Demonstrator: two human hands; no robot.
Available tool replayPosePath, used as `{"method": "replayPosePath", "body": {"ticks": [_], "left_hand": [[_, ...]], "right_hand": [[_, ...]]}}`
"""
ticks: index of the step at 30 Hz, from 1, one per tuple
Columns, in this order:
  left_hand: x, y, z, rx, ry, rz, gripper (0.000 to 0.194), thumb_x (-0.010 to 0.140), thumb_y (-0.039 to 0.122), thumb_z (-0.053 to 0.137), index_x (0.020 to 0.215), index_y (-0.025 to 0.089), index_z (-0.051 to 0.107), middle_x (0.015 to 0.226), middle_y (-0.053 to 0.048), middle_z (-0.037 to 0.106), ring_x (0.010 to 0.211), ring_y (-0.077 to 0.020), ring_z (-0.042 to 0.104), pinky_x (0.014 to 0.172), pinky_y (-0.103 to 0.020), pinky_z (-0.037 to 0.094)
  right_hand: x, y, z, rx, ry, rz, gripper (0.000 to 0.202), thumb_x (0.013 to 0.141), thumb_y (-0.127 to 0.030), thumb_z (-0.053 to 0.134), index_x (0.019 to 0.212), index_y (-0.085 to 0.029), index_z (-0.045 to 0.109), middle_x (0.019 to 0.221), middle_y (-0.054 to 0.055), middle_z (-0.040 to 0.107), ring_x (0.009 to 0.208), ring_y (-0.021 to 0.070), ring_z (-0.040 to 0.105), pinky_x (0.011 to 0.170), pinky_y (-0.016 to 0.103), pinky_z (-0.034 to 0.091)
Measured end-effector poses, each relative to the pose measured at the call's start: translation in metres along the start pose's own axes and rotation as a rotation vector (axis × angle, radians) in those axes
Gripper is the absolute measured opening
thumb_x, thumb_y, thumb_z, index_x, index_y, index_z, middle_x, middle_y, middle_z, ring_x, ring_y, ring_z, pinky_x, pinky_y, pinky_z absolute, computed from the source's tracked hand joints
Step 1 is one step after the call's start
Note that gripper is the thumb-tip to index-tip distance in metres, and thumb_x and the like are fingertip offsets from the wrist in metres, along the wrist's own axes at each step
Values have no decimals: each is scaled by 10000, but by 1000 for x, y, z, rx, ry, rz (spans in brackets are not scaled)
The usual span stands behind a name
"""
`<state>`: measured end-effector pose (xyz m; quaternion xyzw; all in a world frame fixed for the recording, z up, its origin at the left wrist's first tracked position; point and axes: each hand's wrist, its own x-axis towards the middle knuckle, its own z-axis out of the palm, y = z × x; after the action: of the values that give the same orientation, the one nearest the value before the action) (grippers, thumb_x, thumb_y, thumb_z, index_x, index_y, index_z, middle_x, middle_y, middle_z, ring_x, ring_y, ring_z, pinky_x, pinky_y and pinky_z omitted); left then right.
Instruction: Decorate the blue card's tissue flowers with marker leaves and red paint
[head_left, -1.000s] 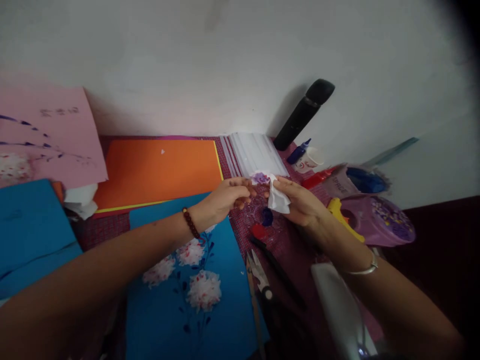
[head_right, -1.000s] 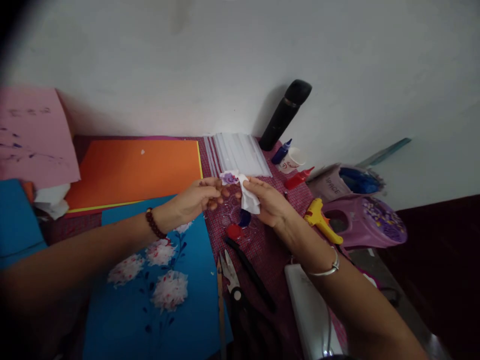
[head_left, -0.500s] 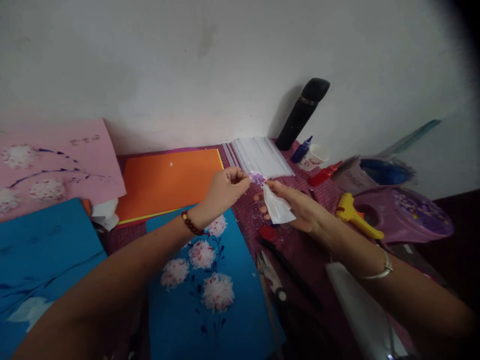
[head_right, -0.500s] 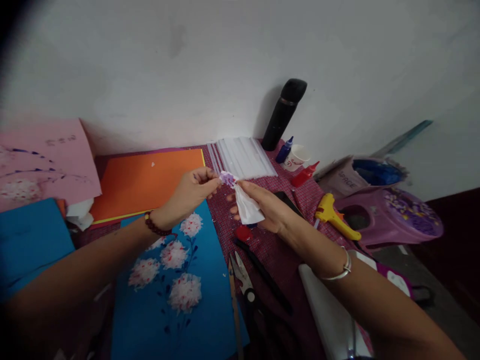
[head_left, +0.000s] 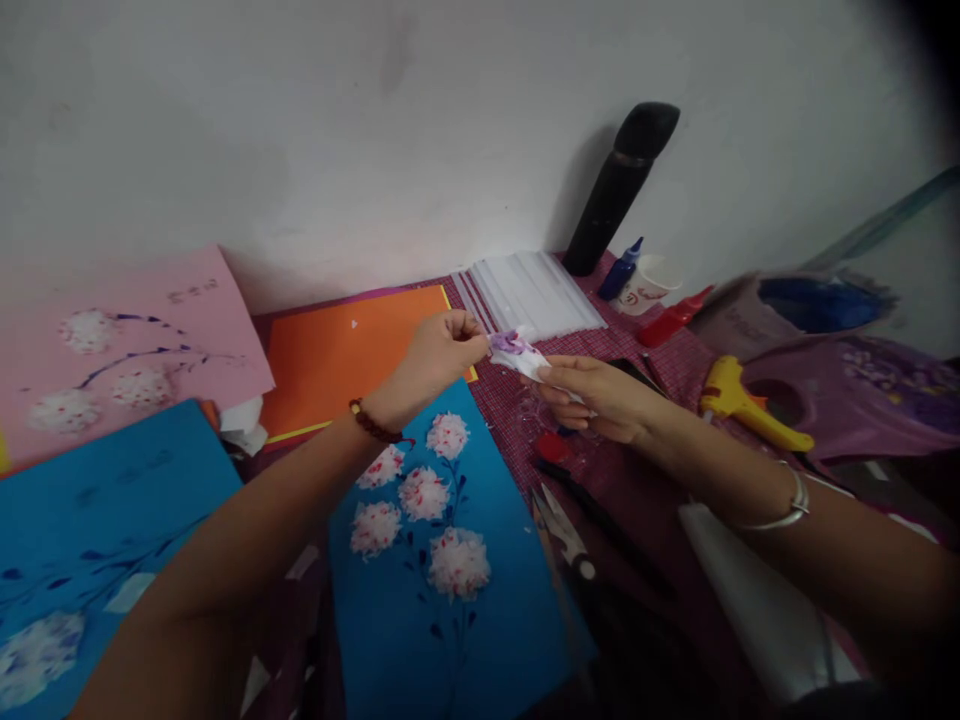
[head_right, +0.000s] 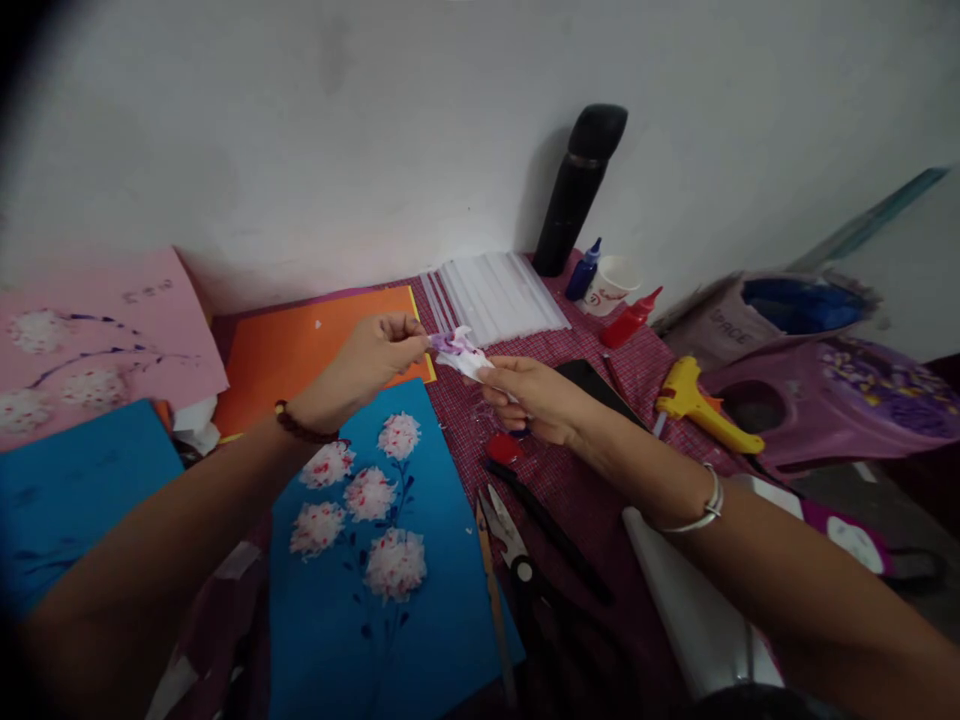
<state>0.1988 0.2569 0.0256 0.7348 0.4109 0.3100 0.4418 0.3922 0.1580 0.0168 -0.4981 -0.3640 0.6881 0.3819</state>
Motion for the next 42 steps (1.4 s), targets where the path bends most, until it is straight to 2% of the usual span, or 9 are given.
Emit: {"method": "replayPosePath", "body": {"ticks": [3, 6, 18, 26, 30, 33, 36, 39, 42], "left_hand": [[-9, -3, 1, 404, 126, 336, 130, 829, 130, 571, 716, 191, 557, 747, -37, 608, 717, -161, 556, 653, -304, 414], [-23, 0, 2, 740, 71, 665, 197, 955, 198, 476, 817, 180, 615, 899, -103, 655, 880, -221, 590, 751, -362, 429], [-43, 8, 14, 964, -66, 1092, 297, 1018, 128, 369, 997, 140, 666, 1059, -122, 727, 921, -222, 621, 691, -364, 410], [-41, -1, 17, 756, -286, 861, 267, 1014, 212, 408, 1050, 168, 669, 1292, -144, 664, 1051, -257, 640, 801, -412, 464], [-38, 2, 17, 502, -87, 815, 134, 937, 228, 551, 1036, 221, 642, 1123, -66, 722, 984, -210, 661, 820, -377, 501], [-30, 13, 22, 131, 98, 434, 145, 871, 221, 627, 1009, 208, 585, 890, -21, 682, 741, -140, 626, 641, -290, 485], [-19, 23, 30, -83, -25, 114, 124, 806, 163, 647, 849, 197, 536, 700, 30, 579, 570, -95, 530, 538, -250, 422], [-11, 25, 36, -8, -29, 122, 183, 791, 111, 632, 753, 210, 483, 625, 48, 521, 544, -95, 492, 525, -246, 392], [-8, 23, 40, 253, 84, 365, 188, 811, 93, 626, 779, 217, 488, 680, 23, 553, 624, -130, 529, 601, -279, 432]], "right_hand": [[2, 3, 3, -62, 25, 1, 385, 811, -534, 697, 831, -165, 589, 473, -99, 373, 346, 21, 220, 338, 167, 189], [5, 4, 10, -119, 79, 19, 402, 832, -552, 665, 767, -157, 621, 435, -71, 414, 322, 29, 263, 328, 174, 203], [-14, -2, 23, 44, 19, -22, 155, 671, -263, 696, 708, -158, 587, 588, -6, 609, 391, 67, 448, 358, 190, 345], [-4, -6, 14, 93, 129, -47, 332, 961, -362, 517, 698, -172, 586, 519, -1, 560, 415, 80, 465, 386, 190, 365], [-2, -11, 7, -63, 174, -65, 295, 940, -272, 568, 667, -169, 602, 576, 7, 600, 394, 57, 448, 350, 178, 321], [-4, -13, 6, -86, 141, -75, 285, 937, -297, 587, 679, -176, 603, 603, 16, 619, 393, 56, 445, 342, 176, 310], [-6, -13, 7, -80, 93, -62, 226, 891, -323, 663, 725, -179, 609, 609, 21, 626, 407, 64, 457, 355, 177, 329], [-7, -16, 8, -51, 73, -58, 136, 876, -269, 656, 783, -179, 612, 662, 16, 659, 448, 77, 509, 381, 172, 383], [-10, -25, 9, 10, 124, -66, 198, 924, -309, 572, 782, -181, 625, 663, 17, 659, 543, 108, 589, 472, 188, 482]]}}
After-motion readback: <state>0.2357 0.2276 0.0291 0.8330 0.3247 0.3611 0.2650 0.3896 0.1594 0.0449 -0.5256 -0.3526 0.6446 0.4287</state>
